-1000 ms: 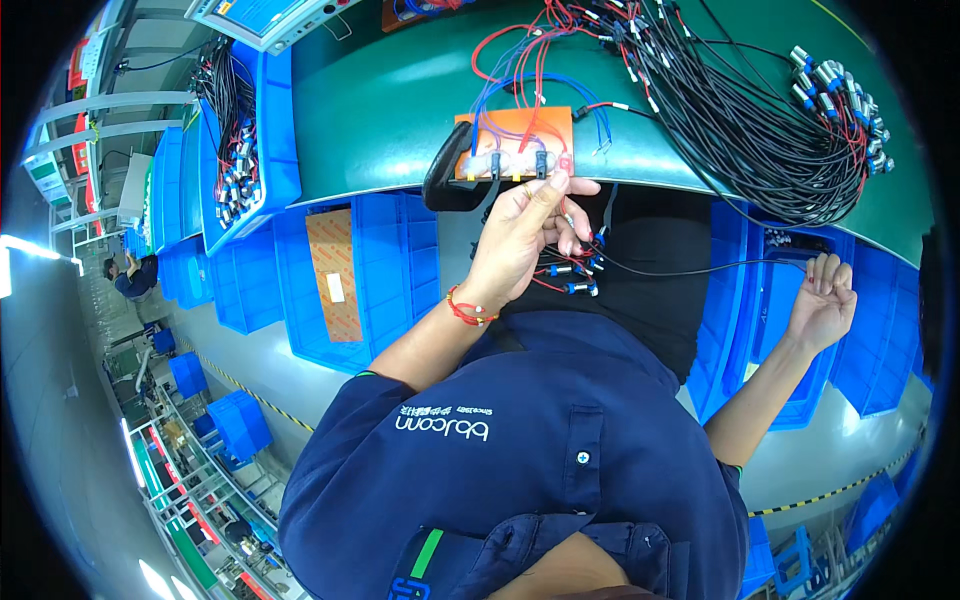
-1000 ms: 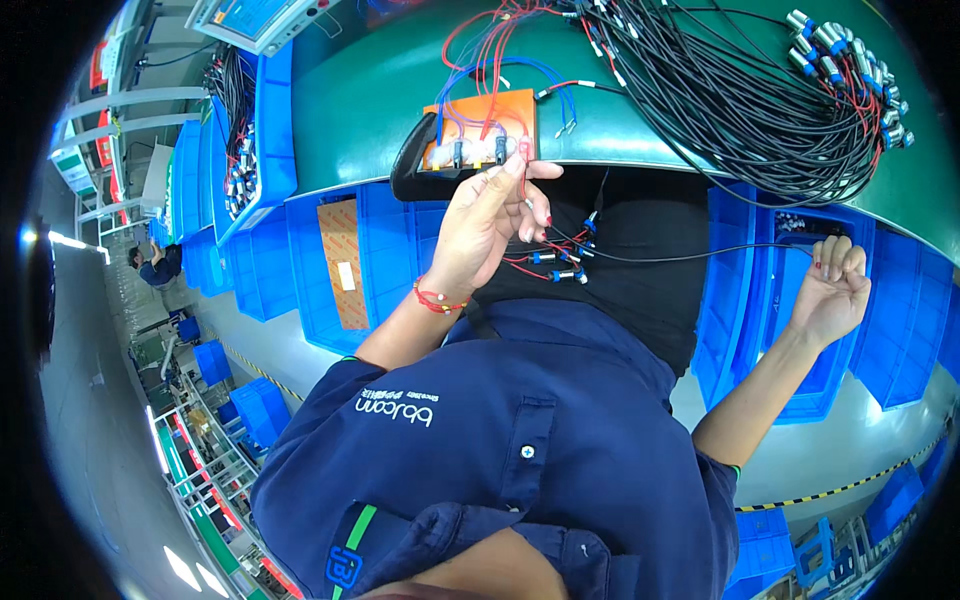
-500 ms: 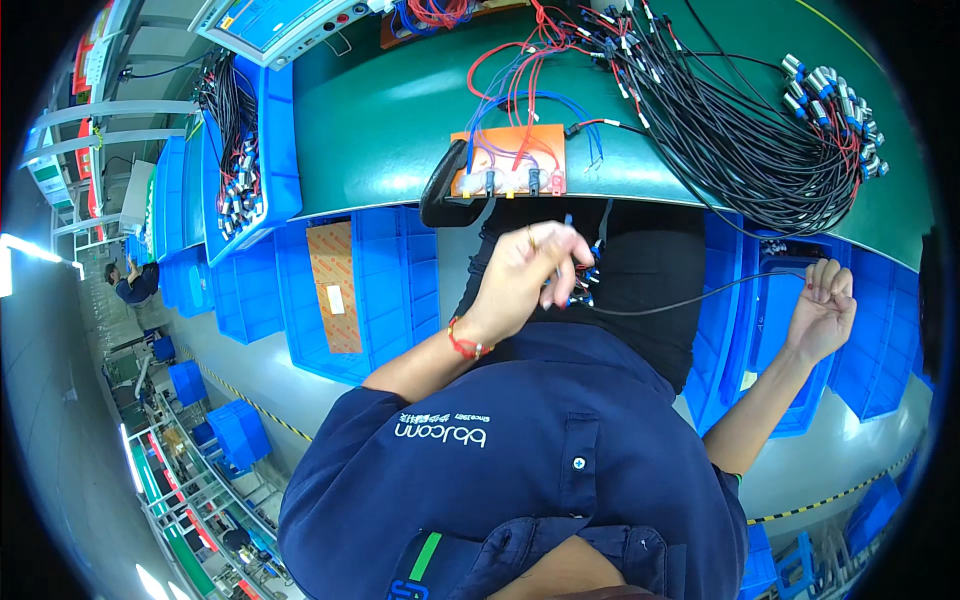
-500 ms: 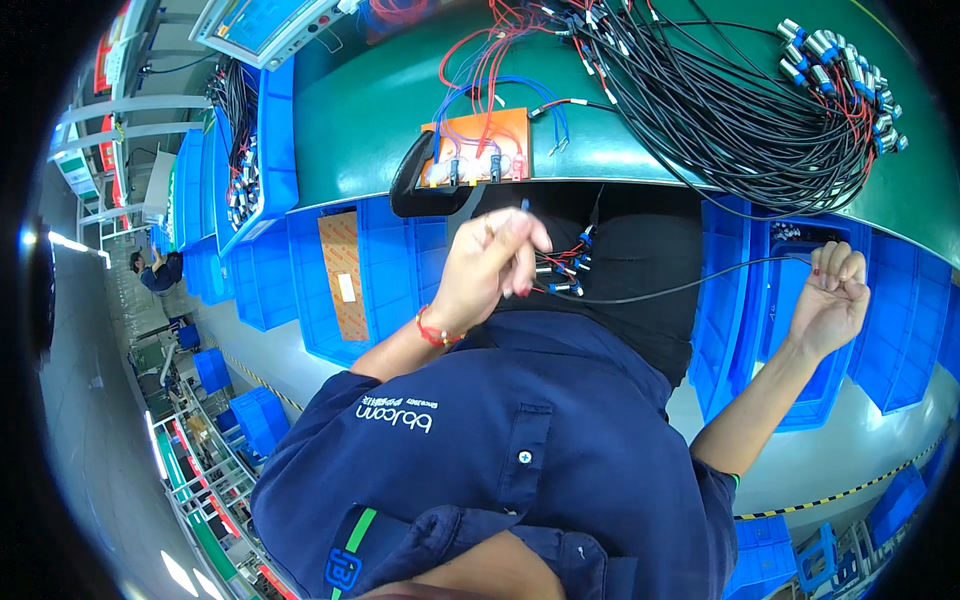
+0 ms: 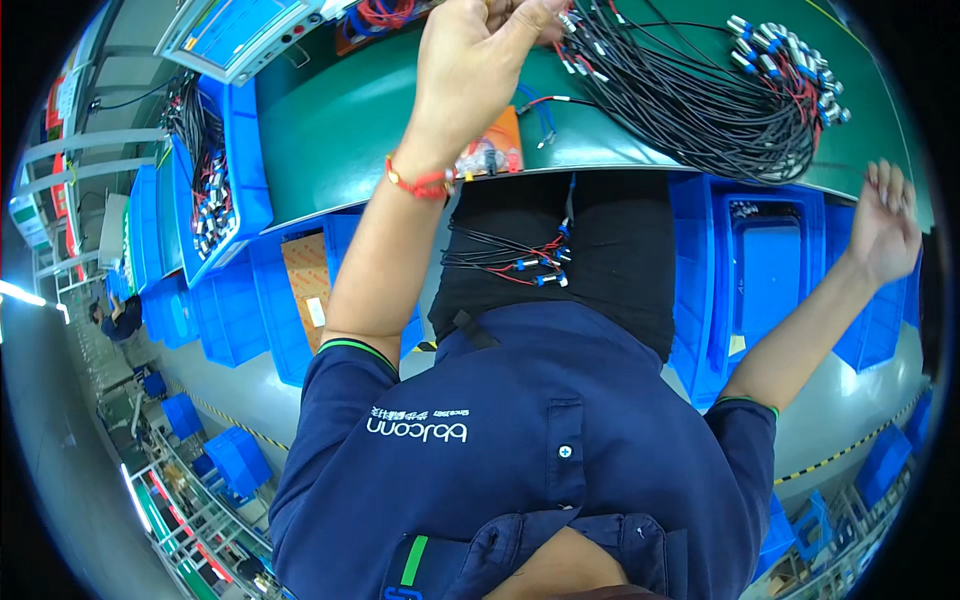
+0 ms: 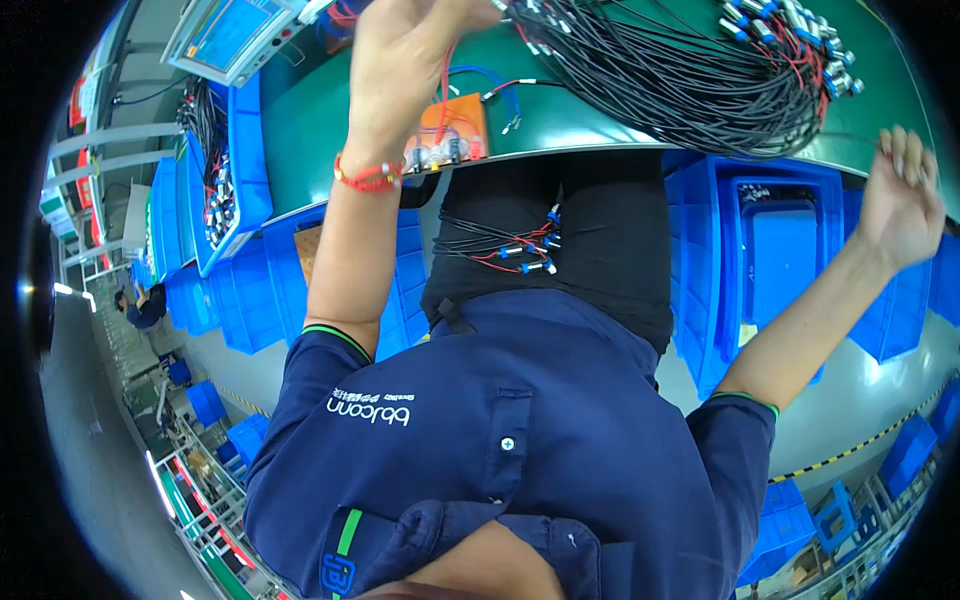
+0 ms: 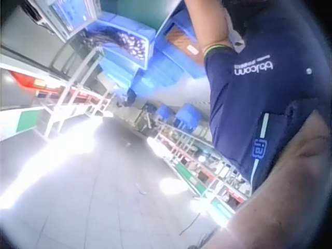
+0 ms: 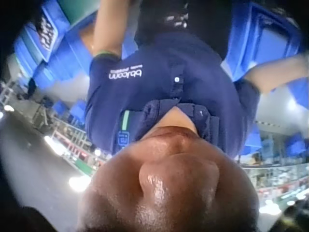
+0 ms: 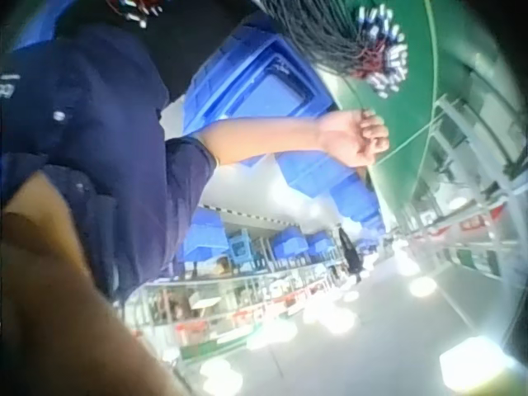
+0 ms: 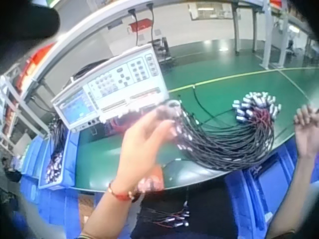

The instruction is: The person assembles wire harnesses by hand, connecting blue connectors to the wire harnesses at a factory workbench.

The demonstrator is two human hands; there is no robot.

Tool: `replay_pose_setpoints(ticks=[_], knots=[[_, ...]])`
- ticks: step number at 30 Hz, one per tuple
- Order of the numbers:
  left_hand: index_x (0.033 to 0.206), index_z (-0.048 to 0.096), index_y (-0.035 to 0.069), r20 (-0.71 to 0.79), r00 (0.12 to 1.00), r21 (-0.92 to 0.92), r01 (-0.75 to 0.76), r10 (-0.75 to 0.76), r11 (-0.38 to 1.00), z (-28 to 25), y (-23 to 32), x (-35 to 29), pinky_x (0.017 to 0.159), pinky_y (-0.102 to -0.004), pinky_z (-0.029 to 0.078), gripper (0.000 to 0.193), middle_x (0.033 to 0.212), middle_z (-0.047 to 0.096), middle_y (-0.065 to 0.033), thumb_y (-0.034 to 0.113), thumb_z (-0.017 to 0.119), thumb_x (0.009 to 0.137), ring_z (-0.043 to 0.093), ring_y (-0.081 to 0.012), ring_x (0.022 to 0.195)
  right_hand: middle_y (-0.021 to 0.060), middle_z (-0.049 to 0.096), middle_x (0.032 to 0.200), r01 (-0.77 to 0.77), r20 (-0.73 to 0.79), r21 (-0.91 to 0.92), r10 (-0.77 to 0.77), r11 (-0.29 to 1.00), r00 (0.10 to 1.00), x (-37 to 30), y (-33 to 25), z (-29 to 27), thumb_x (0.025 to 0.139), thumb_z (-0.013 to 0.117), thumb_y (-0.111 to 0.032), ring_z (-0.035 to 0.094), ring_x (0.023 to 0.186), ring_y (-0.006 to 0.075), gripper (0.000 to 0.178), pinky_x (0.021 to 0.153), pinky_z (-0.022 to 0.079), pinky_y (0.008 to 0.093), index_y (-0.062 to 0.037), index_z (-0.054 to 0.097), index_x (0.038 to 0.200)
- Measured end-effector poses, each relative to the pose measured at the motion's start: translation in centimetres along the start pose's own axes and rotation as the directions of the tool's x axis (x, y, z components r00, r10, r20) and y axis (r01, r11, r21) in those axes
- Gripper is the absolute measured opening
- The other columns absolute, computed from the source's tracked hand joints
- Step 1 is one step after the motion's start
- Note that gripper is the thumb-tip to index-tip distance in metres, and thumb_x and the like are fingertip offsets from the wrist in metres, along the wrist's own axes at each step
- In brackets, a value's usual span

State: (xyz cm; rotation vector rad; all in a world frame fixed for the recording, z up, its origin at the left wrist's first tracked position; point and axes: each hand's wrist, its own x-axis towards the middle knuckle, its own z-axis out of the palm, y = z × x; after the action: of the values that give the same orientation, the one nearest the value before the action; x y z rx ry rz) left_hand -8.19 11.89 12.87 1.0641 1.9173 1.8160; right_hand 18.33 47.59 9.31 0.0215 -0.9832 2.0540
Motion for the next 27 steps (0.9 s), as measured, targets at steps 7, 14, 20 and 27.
replay_pose_setpoints(ticks=[7,14,20,27], knots=[[0.135,0.043,0.000,0.013,0.984,0.238,-0.176,0.178,0.955,0.7,-3.5,-5.0,0.096,-0.0316,0.043,0.051,0.121,0.055,-0.0144,0.003,0.060,0.087,0.056,-0.0203,0.108,0.0075,0.034,0.071,-0.098,-0.004,-0.069,0.098,0.993,0.995,2.2,3.3,-1.2,0.067,0.049,-0.008,0.032,0.073,0.0181,0.018,0.077,0.030,0.0333,0.0011,0.045,0.081],[0.112,0.062,-0.003,-0.006,0.998,0.022,0.059,-0.059,0.998,0.9,-3.9,-6.8,0.080,-0.0245,0.051,0.023,0.102,0.066,-0.0099,-0.003,0.052,0.091,0.064,-0.0131,0.089,0.0080,0.033,0.070,-0.155,0.027,0.032,0.154,0.987,0.988,2.9,4.2,-0.1,0.063,0.047,-0.008,0.031,0.071,0.0189,0.022,0.077,0.030,0.0340,0.0025,0.044,0.081],[0.120,0.055,-0.005,0.023,0.989,-0.019,-0.148,0.148,0.989,0.2,-0.6,-0.4,0.085,-0.0263,0.048,0.031,0.113,0.061,-0.0114,0.005,0.059,0.091,0.058,-0.0132,0.100,0.0083,0.032,0.069,-0.034,0.015,-0.039,0.035,0.999,0.999,4.5,-0.3,0.1,0.057,0.048,-0.007,0.031,0.070,0.0192,0.022,0.075,0.029,0.0335,0.0010,0.038,0.075],[0.126,0.051,0.000,0.380,0.812,0.774,-0.541,0.443,0.329,4.7,-2.2,2.3,0.101,-0.0454,0.037,0.050,0.127,0.050,-0.0225,0.021,0.065,0.082,0.046,-0.0346,0.121,0.0048,0.035,0.070,-0.117,0.056,-0.085,0.122,0.989,0.991,6.3,1.3,-1.6,0.070,0.049,-0.010,0.034,0.069,0.0172,0.015,0.072,0.030,0.0298,0.0006,0.044,0.080]])
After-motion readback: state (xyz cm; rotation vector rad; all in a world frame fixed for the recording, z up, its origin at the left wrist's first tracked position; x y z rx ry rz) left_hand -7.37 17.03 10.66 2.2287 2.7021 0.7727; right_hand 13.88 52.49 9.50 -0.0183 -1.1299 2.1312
